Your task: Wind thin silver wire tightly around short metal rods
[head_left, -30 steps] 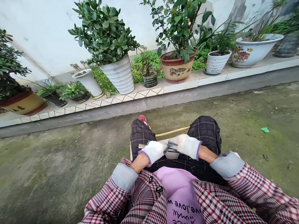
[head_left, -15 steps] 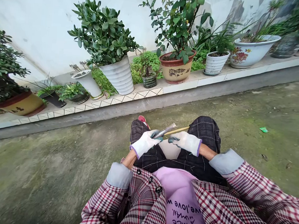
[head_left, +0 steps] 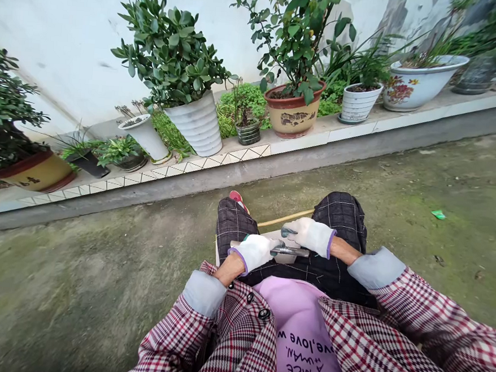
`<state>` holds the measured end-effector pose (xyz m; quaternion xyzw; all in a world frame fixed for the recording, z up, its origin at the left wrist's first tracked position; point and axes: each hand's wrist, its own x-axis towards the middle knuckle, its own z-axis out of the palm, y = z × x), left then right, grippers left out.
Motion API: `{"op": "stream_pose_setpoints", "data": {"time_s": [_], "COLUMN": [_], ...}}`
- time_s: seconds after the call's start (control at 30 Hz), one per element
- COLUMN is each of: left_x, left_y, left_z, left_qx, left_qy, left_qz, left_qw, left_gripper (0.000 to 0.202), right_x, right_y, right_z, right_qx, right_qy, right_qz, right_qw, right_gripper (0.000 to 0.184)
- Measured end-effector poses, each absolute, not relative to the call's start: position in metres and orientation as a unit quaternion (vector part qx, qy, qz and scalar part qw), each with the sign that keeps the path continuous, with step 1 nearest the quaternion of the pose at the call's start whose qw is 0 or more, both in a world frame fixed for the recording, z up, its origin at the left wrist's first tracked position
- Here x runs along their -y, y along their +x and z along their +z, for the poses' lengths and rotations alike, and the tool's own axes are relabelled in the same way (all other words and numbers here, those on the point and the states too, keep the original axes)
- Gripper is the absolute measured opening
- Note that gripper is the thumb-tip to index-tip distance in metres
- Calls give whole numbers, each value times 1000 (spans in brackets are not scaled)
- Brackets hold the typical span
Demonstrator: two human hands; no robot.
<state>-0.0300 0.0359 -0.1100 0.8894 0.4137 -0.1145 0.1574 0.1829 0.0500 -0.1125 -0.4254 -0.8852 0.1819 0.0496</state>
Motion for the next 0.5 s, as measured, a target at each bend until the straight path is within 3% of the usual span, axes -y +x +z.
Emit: {"op": "stream_pose_setpoints", "data": {"time_s": [0.27,0.5], "left_x": [-25,-27], "left_y": [-37,-44], "left_z": [-77,-80], "left_qx": [-428,-456], "left_qy": [817,709], "left_qz": [58,145], "left_qw": [382,518], "left_gripper": [32,30], "right_x": [-69,-68], "right_y": [192,191], "right_z": [-108,-124], "right_qx": [800,774], "right_qy": [-473,-403], "right_qz": [348,448], "right_qw": [121,195], "right_gripper": [31,22]}}
